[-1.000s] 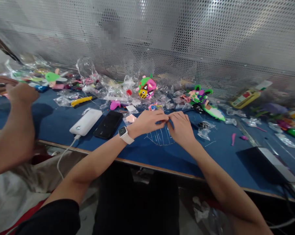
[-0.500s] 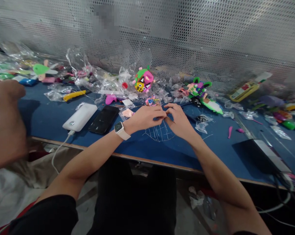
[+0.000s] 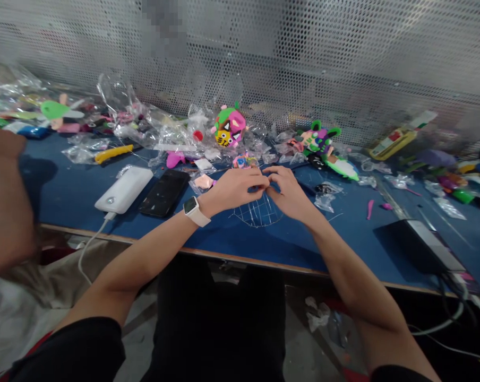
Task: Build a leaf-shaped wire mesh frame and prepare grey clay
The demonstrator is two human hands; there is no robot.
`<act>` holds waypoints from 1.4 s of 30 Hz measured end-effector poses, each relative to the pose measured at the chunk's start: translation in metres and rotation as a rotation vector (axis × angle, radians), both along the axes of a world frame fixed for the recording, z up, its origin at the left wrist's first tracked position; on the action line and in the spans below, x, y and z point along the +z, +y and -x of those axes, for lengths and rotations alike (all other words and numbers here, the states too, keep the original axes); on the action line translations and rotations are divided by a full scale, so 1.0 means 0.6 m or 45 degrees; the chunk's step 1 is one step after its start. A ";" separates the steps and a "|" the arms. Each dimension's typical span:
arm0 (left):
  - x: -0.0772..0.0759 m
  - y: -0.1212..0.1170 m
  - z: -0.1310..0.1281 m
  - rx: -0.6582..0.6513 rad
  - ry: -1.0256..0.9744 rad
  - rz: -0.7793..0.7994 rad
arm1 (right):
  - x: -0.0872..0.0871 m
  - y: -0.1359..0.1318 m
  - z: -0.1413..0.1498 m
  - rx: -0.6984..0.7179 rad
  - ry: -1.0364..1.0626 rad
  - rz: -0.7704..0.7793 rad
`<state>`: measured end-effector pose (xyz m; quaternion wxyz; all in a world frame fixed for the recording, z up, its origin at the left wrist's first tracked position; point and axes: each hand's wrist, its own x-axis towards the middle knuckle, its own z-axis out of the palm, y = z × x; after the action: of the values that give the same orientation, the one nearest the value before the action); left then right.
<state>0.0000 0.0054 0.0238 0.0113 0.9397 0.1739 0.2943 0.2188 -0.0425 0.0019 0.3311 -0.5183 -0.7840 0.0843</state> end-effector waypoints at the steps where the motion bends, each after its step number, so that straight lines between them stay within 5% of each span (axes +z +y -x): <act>1: 0.000 0.000 -0.001 -0.017 0.011 -0.009 | 0.000 0.001 -0.001 -0.005 0.006 0.050; 7: 0.003 -0.003 -0.006 -0.063 0.180 -0.049 | -0.003 0.016 -0.008 0.019 0.047 0.288; 16: 0.004 0.013 -0.004 -0.084 0.031 0.245 | 0.018 -0.008 -0.009 0.144 -0.200 -0.044; 24: 0.003 0.010 -0.003 -0.138 -0.001 0.308 | 0.033 -0.005 -0.030 0.249 -0.506 -0.103; 38: -0.001 0.007 0.003 -0.109 -0.028 0.325 | 0.021 -0.007 -0.018 0.305 -0.571 -0.197; 42: -0.003 0.009 0.003 -0.127 -0.034 0.339 | 0.014 -0.008 -0.010 0.248 -0.403 -0.115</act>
<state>-0.0017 0.0107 0.0223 0.1530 0.9333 0.1643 0.2802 0.2249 -0.0476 0.0101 0.2168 -0.4313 -0.8758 -0.0017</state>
